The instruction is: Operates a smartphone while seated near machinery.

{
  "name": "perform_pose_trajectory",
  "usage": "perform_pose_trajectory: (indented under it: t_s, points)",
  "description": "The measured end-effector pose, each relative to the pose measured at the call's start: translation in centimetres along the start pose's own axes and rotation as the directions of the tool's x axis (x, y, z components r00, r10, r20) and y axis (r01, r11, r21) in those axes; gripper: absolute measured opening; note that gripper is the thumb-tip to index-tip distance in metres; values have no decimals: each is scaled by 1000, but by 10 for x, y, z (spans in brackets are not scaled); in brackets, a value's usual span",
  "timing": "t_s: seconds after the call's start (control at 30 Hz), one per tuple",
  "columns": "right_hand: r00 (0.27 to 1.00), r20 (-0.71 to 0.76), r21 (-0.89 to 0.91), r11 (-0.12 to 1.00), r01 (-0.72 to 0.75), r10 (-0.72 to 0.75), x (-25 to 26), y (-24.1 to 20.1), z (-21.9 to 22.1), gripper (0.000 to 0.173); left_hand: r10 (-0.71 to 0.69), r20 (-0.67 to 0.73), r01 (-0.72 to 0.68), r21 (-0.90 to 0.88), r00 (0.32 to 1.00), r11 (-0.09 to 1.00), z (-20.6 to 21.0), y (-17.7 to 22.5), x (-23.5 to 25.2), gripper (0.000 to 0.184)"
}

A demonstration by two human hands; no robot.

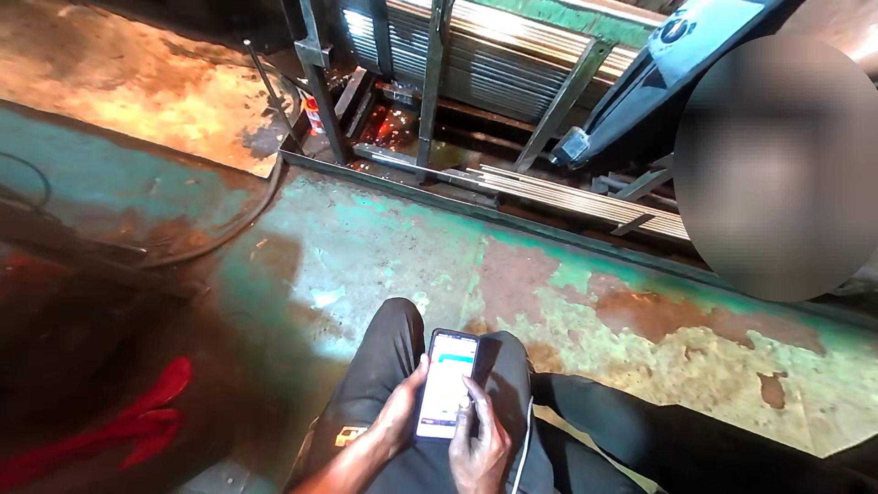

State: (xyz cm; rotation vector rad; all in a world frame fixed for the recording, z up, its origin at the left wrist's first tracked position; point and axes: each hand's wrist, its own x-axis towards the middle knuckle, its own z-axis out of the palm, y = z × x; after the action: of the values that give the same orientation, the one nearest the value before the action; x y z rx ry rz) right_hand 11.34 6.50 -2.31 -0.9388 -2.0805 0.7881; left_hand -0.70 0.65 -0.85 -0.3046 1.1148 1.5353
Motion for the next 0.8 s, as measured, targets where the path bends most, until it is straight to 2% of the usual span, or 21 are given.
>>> perform_pose_trajectory:
  t_s: [0.27,0.57,0.8]
  points:
    - [999,-25,50,998,-43,45,2,0,-3,31,26,-18,-27,-79,1000,996,-1,1,2,53]
    - [988,142,-57,996,69,-60,-8,1,-12,27,35,-50,-41,-113,998,993,-1,2,1,50]
    - [983,168,-73,994,86,-73,-8,6,-5,24,30,-47,-35,-122,998,992,-2,0,4,49]
